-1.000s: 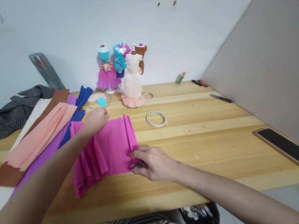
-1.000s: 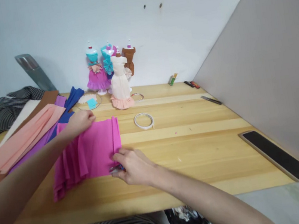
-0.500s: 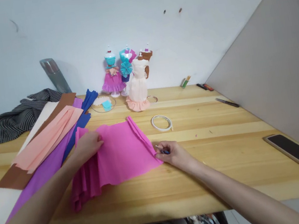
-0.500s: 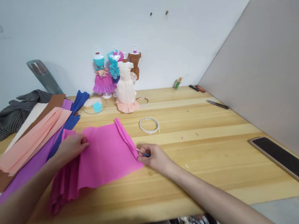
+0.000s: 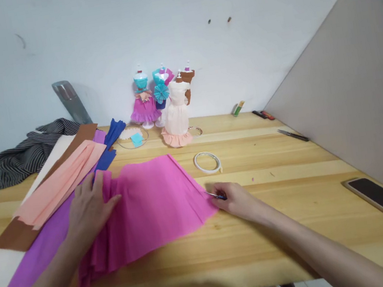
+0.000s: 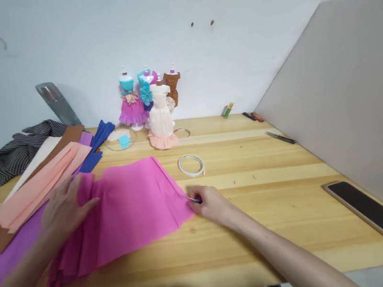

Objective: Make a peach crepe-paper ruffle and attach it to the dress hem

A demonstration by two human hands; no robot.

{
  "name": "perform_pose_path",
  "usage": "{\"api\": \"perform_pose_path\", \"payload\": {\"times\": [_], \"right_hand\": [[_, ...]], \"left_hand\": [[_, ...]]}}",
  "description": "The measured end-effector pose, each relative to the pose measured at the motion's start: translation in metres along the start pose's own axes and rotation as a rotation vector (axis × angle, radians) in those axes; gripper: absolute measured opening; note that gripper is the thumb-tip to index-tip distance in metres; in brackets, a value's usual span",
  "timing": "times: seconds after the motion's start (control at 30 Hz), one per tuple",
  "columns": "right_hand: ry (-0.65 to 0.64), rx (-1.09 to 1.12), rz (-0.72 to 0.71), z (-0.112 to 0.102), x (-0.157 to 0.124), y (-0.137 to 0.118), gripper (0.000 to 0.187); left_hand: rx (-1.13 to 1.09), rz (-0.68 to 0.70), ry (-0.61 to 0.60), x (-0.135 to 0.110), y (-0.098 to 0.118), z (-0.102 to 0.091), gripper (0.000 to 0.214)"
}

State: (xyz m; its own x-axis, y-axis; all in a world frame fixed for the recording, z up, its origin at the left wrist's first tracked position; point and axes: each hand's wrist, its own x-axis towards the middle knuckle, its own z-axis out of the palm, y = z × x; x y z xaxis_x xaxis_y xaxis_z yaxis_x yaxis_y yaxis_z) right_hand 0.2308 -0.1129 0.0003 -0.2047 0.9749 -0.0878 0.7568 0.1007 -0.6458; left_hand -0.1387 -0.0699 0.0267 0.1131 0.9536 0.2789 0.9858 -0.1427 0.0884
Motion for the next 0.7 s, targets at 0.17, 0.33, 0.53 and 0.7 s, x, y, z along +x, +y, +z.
{"api": "perform_pose_path", "payload": {"times": [0.17, 0.33, 0.53, 0.7], "right_hand": [[0.029, -0.076, 0.057, 0.001, 0.011, -0.011, 0.026], [0.037, -0.235, 0.054, 0.010, 0.027, -0.014, 0.010], [0.073, -0.162, -0.042, 0.013, 0.033, -0.007, 0.016], [0.198, 0.099, 0.006, 0.011, 0.029, 0.001, 0.024]], "left_hand": [[-0.074, -0.257, -0.163, -0.021, -0.002, -0.002, 0.093], [-0.074, -0.239, -0.251, -0.026, 0.023, -0.006, 0.096], [-0.018, -0.083, -0.332, -0.010, 0.081, 0.004, 0.095], [-0.166, -0.045, -0.342, 0.010, 0.088, 0.019, 0.054]]}}
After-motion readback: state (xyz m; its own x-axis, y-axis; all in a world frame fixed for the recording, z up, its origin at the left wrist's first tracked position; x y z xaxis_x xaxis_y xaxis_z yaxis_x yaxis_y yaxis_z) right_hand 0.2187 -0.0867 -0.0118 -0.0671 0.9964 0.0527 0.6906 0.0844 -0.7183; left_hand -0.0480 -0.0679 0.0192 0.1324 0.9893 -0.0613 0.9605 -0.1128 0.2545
